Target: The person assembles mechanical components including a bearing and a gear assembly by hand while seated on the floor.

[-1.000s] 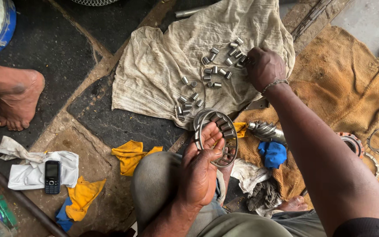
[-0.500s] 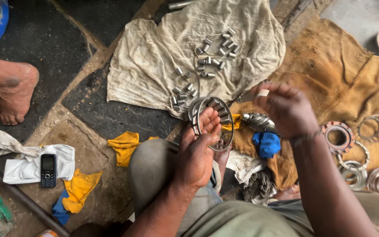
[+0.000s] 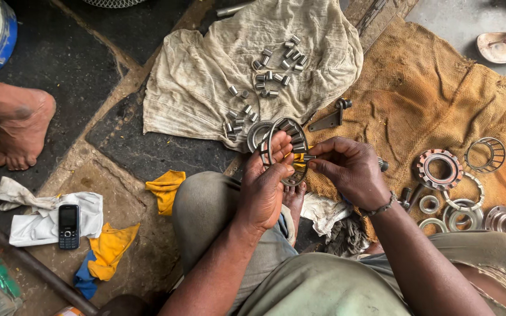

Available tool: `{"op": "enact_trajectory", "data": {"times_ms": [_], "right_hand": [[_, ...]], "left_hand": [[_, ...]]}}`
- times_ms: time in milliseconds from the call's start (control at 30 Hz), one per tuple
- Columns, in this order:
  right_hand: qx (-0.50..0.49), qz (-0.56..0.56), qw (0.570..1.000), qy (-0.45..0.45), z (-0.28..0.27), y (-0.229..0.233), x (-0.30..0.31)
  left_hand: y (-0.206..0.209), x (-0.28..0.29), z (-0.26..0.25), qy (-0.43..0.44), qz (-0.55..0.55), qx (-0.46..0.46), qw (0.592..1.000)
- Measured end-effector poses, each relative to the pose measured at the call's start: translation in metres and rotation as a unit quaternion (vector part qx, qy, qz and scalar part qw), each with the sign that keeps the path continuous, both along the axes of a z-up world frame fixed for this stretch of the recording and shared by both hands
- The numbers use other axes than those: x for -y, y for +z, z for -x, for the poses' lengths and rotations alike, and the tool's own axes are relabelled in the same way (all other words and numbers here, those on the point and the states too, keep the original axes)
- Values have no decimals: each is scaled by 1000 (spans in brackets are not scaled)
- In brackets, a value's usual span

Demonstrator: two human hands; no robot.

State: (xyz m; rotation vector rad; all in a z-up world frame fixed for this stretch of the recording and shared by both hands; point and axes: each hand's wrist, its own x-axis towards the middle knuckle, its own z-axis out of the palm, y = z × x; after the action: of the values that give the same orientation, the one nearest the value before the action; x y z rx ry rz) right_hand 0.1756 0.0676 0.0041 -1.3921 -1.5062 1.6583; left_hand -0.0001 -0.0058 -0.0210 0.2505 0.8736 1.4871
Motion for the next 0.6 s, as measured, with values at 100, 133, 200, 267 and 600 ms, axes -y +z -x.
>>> {"op": "enact_trajectory", "data": {"times_ms": [100,133,200,267,600], "right_hand": [[4,0,1000,-3,1,-2,2],[7,5,1000,-6,1,-2,2],[9,-5,1000,-6,2,-5,3],[12,-28,1000,-1,5,-7,2],[-5,49,998,-40,15,-18,1]], "left_hand": [[3,0,2,-16,-3,-11,1000],[4,0,3,-24,-3,-16,1000],[4,0,3,-22,-1,-13,1000],[5,-1,2,-18,4,-7,1000],[2,0,0,-15,14,-11,1000]]}}
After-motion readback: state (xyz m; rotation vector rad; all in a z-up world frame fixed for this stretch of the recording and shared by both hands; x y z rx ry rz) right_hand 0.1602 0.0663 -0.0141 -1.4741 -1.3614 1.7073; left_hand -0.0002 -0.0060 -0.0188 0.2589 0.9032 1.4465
